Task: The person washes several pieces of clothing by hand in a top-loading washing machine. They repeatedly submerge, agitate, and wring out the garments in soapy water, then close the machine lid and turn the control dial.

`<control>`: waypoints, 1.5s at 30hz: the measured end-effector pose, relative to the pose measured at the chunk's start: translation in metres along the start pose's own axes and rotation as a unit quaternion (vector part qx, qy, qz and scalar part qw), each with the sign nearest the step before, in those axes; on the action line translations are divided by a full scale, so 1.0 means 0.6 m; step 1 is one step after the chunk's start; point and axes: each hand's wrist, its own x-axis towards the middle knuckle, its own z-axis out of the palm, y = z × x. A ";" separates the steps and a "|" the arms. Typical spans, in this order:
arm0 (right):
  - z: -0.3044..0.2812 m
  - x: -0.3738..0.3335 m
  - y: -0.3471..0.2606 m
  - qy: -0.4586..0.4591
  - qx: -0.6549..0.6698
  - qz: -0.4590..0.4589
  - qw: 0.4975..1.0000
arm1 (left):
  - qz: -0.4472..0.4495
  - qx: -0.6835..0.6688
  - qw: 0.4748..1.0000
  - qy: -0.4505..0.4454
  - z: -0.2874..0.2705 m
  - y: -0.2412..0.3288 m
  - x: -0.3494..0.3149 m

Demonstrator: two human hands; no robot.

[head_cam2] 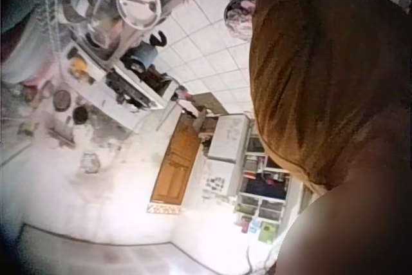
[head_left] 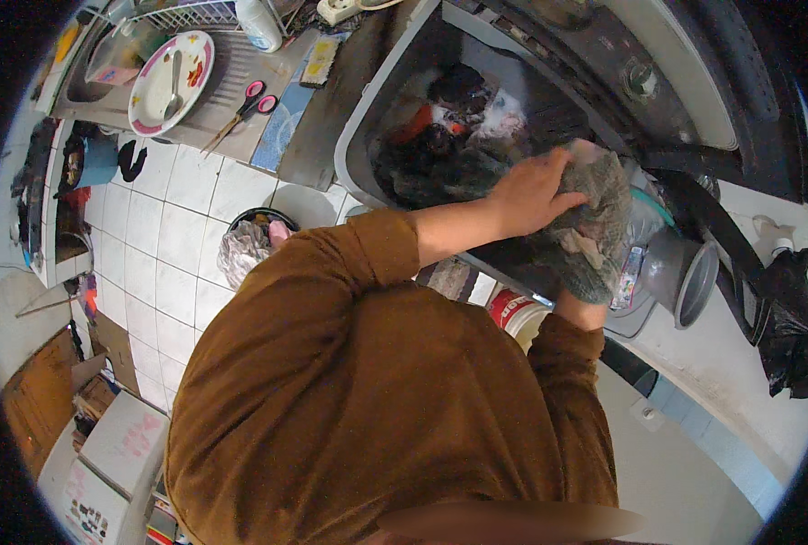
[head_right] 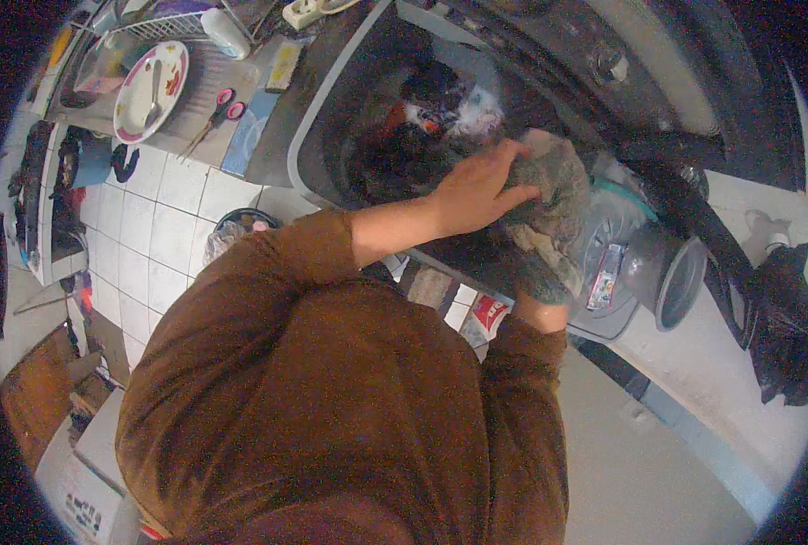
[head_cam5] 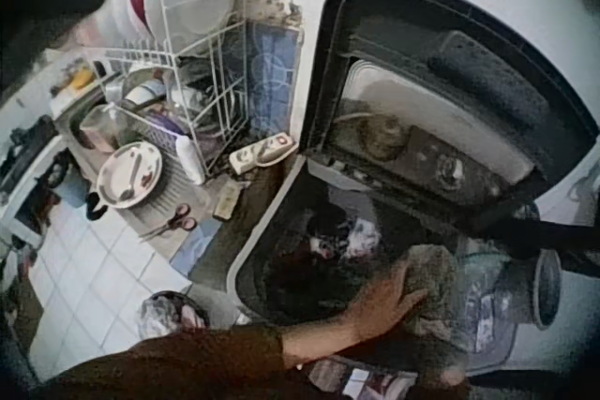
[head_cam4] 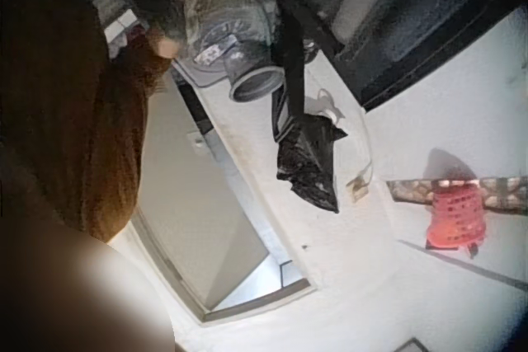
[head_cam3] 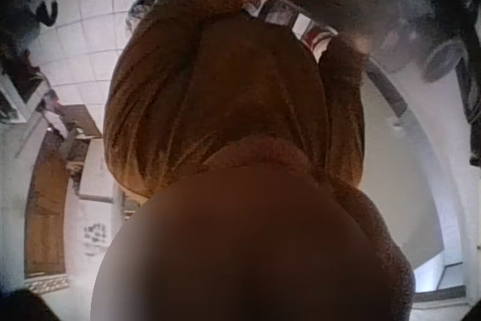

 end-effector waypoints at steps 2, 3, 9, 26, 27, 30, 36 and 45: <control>-0.042 0.011 0.004 0.030 -0.036 -0.011 0.999 | 0.011 -0.036 0.999 0.014 0.007 -0.007 0.004; -0.062 0.007 0.010 0.038 -0.056 -0.015 0.998 | 0.004 -0.064 0.997 0.038 0.012 -0.014 0.009; -0.010 -0.073 0.046 0.015 -0.101 0.006 0.995 | -0.074 -0.214 0.971 0.078 0.041 0.031 0.003; 0.027 -0.077 0.024 -0.039 -0.122 0.006 0.992 | 0.126 -0.195 0.968 -0.099 0.036 0.119 -0.065; 0.027 -0.077 0.021 -0.043 -0.123 0.008 0.991 | 0.135 -0.198 0.965 -0.104 0.037 0.128 -0.070; 0.036 -0.068 0.018 -0.057 -0.131 0.008 0.990 | 0.152 -0.206 0.960 -0.117 0.041 0.142 -0.083; 0.042 -0.049 0.000 -0.063 -0.134 -0.003 0.989 | 0.167 -0.213 0.951 -0.152 0.051 0.113 -0.091; 0.022 -0.006 -0.156 -0.100 -0.061 -0.067 0.991 | 0.165 -0.146 0.954 0.205 -0.042 0.125 -0.058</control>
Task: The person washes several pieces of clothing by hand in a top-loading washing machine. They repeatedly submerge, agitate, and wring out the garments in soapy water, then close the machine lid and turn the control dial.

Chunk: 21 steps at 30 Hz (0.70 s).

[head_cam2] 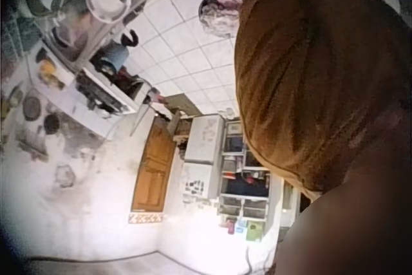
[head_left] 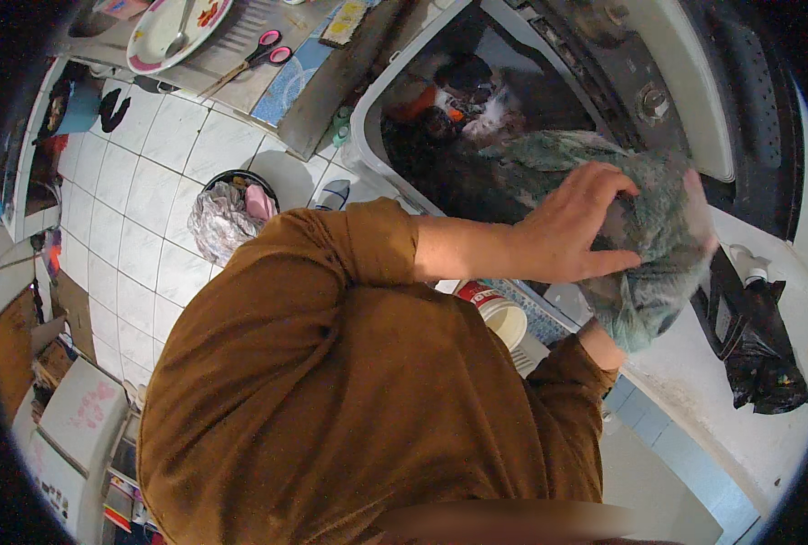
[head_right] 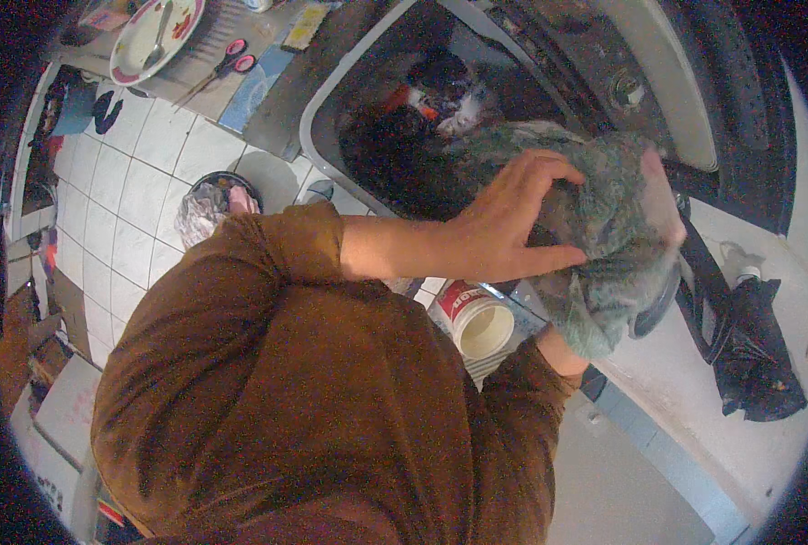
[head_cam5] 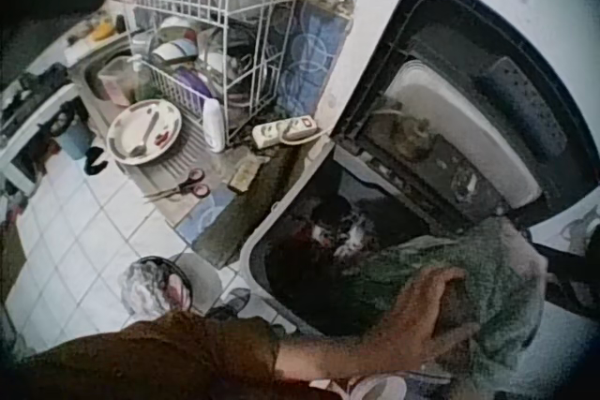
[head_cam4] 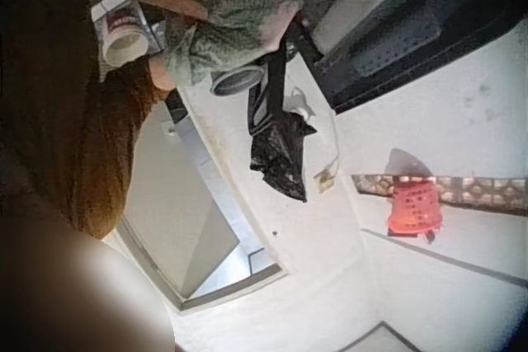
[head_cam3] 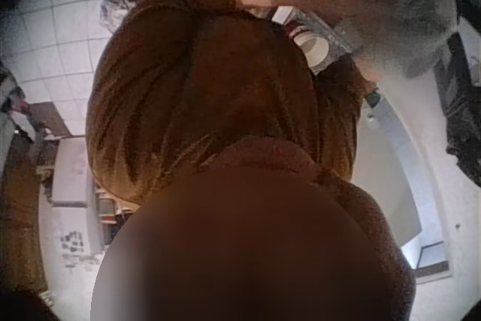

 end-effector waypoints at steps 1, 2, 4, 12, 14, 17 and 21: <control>0.002 -0.004 -0.007 -0.007 -0.003 0.004 1.000 | 0.001 -0.002 1.000 -0.024 0.006 -0.001 -0.001; 0.007 -0.005 -0.005 -0.008 -0.010 0.011 1.000 | 0.001 -0.003 0.999 -0.048 0.012 -0.002 -0.002; 0.014 -0.014 0.007 0.005 -0.044 0.033 0.998 | -0.169 -0.050 0.977 -0.119 0.033 -0.013 -0.004; 0.044 -0.060 0.122 0.027 -0.075 0.096 0.992 | -0.266 0.011 0.960 -0.091 0.007 -0.100 -0.010; 0.054 -0.076 0.135 0.021 -0.070 0.101 0.992 | -0.216 -0.005 0.975 -0.055 0.020 -0.113 -0.023; 0.063 -0.079 0.148 0.016 -0.067 0.102 0.992 | -0.157 -0.009 0.986 -0.049 0.034 -0.097 -0.032; 0.075 -0.075 0.153 0.009 -0.064 0.105 0.992 | -0.150 -0.069 0.983 -0.084 0.033 -0.054 -0.019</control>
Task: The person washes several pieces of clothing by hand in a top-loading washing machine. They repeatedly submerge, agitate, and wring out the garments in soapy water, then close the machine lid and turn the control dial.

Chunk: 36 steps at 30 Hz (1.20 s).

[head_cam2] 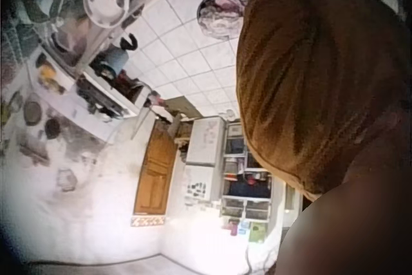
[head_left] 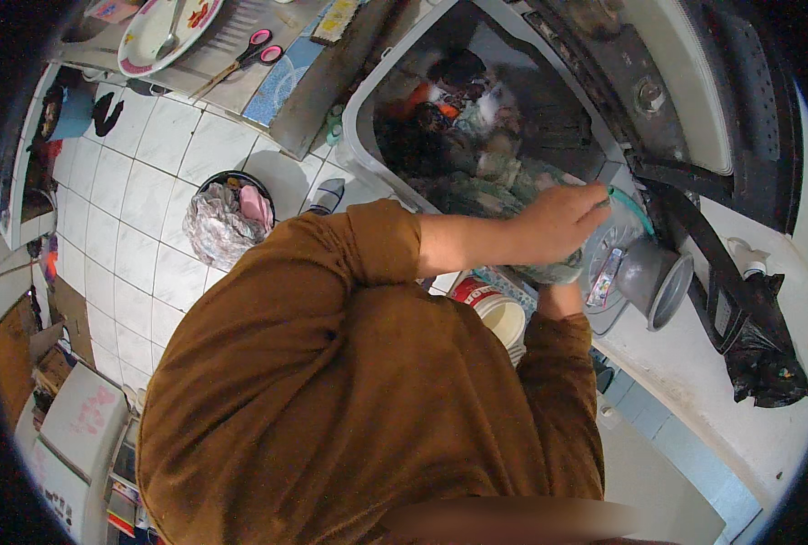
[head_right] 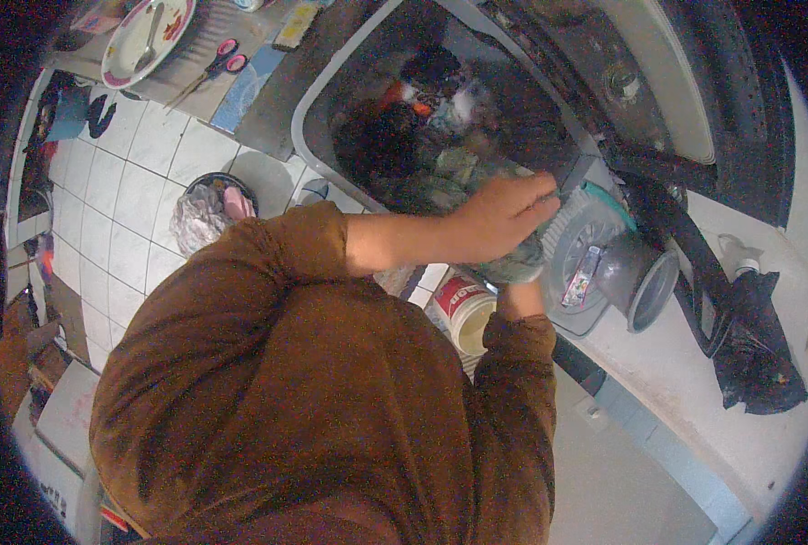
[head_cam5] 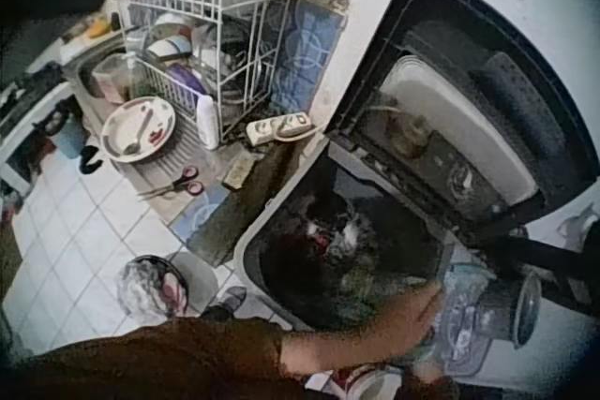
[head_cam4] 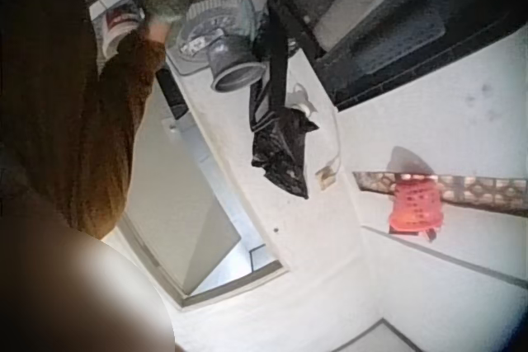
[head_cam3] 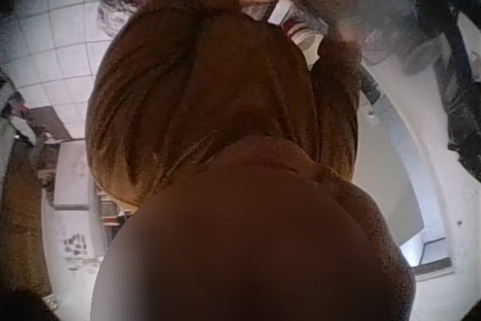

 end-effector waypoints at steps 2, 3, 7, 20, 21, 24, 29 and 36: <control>0.003 -0.002 -0.002 0.001 -0.001 0.000 1.000 | -0.007 0.020 0.998 -0.051 0.000 0.023 -0.005; 0.004 -0.001 -0.001 0.001 -0.002 0.001 1.000 | -0.010 0.030 0.996 -0.078 0.000 0.028 -0.008; -0.010 0.020 -0.020 -0.009 -0.003 -0.002 1.000 | 0.034 0.075 0.988 -0.127 0.002 0.020 -0.012; -0.029 0.063 -0.038 0.018 -0.014 -0.010 1.000 | 0.050 0.076 0.973 -0.211 -0.006 -0.013 -0.031; -0.037 0.062 -0.042 0.029 -0.005 -0.006 1.000 | 0.046 0.086 0.976 -0.197 -0.012 -0.012 -0.027; -0.032 0.041 -0.042 0.074 0.041 -0.004 0.996 | 0.050 0.153 0.982 0.101 -0.025 -0.024 -0.013; -0.012 0.048 -0.063 -0.025 0.050 -0.013 0.998 | -0.182 0.033 0.979 -0.084 -0.009 -0.083 -0.003; -0.069 0.036 -0.021 0.033 -0.077 0.025 0.996 | 0.012 -0.072 0.997 -0.022 -0.009 -0.057 0.047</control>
